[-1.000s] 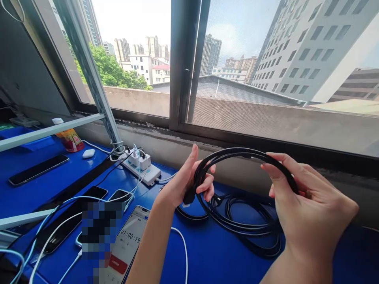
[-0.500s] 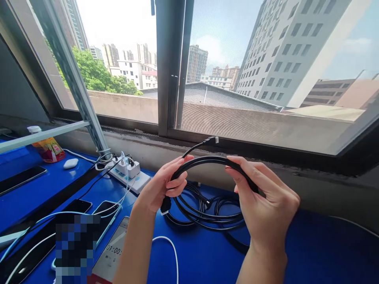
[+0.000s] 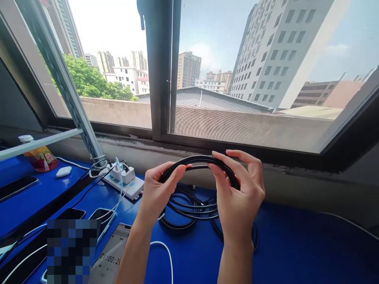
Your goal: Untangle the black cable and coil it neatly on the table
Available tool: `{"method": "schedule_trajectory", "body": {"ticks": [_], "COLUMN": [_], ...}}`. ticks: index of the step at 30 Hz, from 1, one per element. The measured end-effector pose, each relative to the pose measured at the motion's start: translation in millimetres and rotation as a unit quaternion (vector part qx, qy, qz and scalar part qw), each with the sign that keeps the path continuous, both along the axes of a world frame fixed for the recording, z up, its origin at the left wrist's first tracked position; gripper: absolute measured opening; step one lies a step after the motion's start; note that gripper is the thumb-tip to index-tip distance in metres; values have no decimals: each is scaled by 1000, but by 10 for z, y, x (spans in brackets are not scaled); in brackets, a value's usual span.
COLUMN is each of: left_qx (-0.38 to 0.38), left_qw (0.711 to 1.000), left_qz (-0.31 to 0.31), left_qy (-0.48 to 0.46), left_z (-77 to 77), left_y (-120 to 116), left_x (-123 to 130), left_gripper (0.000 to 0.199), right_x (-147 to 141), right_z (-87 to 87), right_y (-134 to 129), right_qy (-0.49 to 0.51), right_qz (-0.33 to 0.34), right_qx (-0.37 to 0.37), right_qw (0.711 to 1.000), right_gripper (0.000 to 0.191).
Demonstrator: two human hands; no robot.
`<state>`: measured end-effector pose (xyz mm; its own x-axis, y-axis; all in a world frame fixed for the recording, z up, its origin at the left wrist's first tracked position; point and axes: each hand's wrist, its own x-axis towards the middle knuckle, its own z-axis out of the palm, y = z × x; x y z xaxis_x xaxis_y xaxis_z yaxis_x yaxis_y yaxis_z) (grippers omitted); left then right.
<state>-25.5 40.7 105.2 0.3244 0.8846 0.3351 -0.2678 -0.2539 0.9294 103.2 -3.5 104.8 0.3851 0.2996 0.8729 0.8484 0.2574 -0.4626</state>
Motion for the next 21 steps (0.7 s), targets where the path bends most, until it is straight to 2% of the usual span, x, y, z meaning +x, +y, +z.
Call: {"method": "schedule_trajectory", "body": {"ticks": [5,9,11,15,19,21], "left_qx": [8,13,18,31,45,40], "left_qw": [998,993,991,990,989,992], "left_qz": [43,105,121,134,135,116], "left_qy": [-36,-54,-53,-44,-31,-25], "left_z": [0,-10,-6,11,9,6], "left_y": [-29,-15,-2,19,21,19], "left_x": [-18,-62,-89,-149,-193,-201], "left_gripper": [31,35,39,48,58,61], "right_x": [-25,-70,-95,-125,-131,-143], "right_z": [7,29,49,120,210,260], "right_y": [13,-3,-24,-110,-238,-295], "right_qy": [84,166,203,244,253,269], "right_qz": [21,70,72,78,145,181], "right_qx": [-45,-71,-75,-89,-150,-186], "right_qw": [995,981,974,962,945,928], "right_gripper": [37,33,32,31,34,38]}}
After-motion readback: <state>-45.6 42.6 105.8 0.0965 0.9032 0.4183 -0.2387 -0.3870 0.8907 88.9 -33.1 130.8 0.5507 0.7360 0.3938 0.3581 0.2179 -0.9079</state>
